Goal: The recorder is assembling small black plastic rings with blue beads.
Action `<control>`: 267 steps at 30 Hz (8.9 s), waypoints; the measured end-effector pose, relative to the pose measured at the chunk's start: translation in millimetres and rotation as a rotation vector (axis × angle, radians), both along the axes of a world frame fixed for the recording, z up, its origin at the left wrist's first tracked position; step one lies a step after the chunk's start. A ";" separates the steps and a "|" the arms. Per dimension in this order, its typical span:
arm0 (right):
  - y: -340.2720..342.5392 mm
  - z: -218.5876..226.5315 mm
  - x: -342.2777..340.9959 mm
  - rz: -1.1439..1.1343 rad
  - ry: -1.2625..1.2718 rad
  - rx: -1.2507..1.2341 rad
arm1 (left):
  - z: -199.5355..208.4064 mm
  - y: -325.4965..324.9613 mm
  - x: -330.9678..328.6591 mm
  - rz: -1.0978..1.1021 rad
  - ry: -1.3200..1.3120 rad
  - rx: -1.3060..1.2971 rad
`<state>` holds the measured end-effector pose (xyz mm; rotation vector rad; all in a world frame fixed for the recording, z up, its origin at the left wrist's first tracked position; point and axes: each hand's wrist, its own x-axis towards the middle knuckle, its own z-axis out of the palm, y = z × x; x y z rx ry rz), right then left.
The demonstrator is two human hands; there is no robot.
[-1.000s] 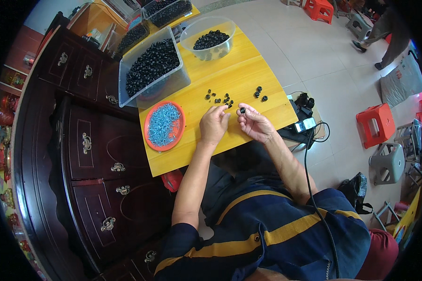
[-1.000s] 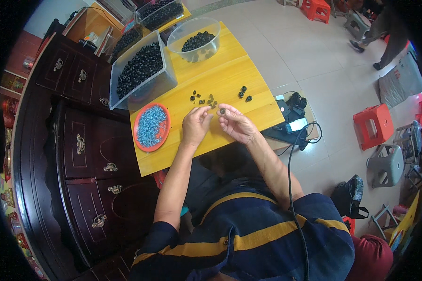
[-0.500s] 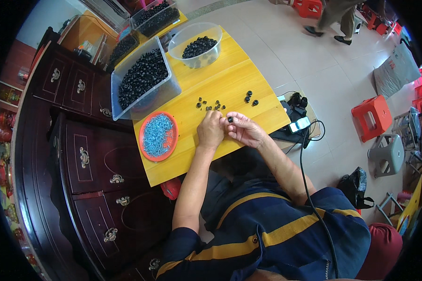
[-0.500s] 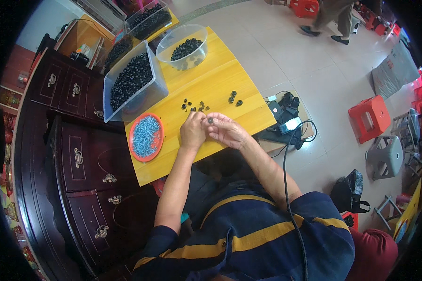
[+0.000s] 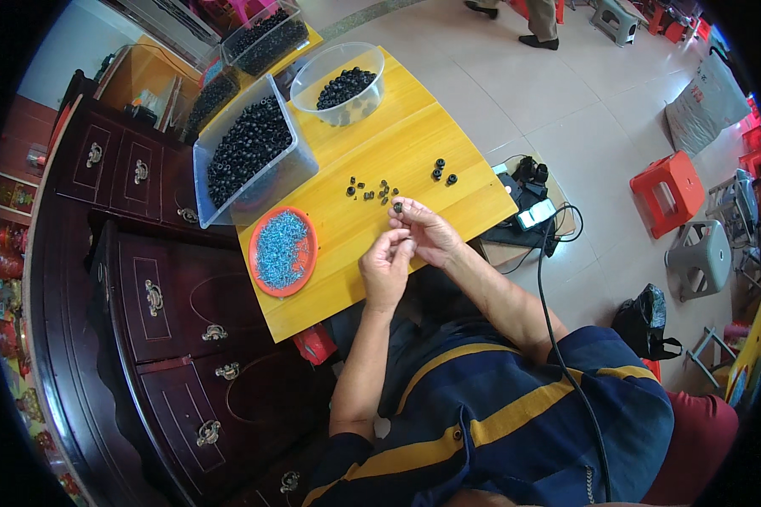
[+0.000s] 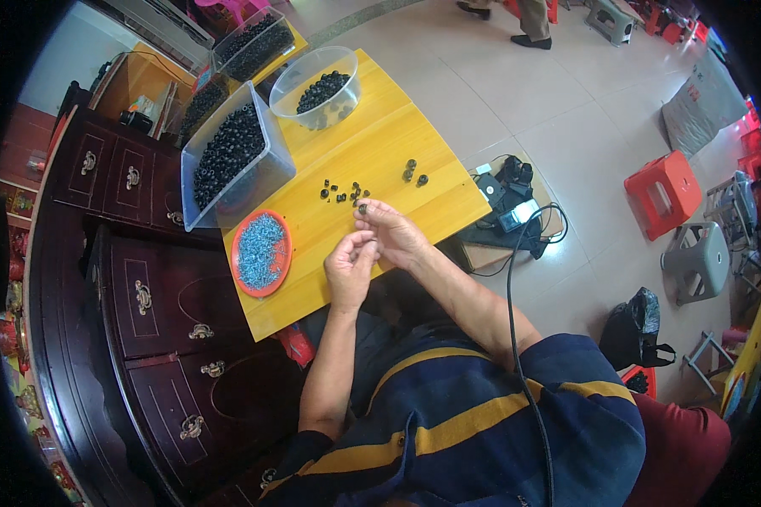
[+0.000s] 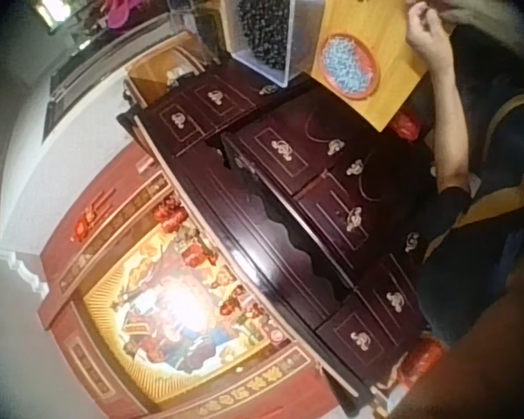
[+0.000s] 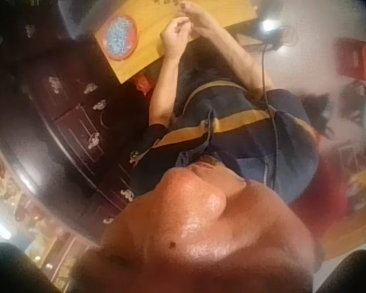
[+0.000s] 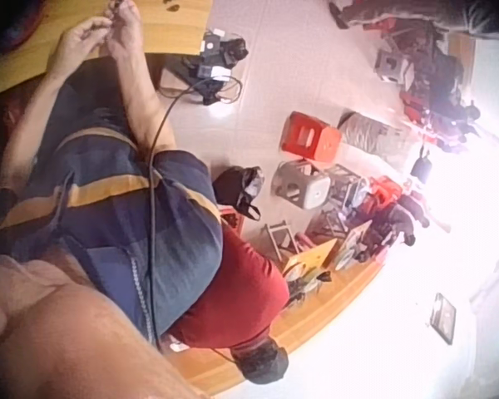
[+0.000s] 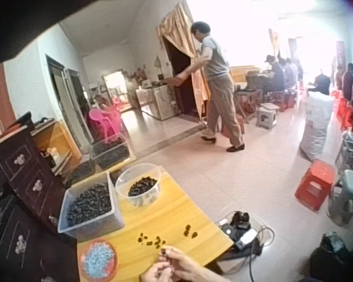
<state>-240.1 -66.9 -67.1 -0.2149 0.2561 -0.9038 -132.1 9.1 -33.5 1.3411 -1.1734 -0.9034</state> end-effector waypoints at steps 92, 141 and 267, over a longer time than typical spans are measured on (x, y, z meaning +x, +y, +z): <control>16.3 -9.7 5.9 0.306 0.172 -0.430 | 36.8 18.9 61.9 -0.184 -0.464 -0.169; 26.9 -2.0 9.2 0.143 0.169 -0.390 | 42.2 15.0 59.5 -0.131 -0.795 -0.261; 9.7 8.0 49.6 -0.239 1.183 -1.124 | 11.0 25.1 192.5 0.325 -1.040 0.044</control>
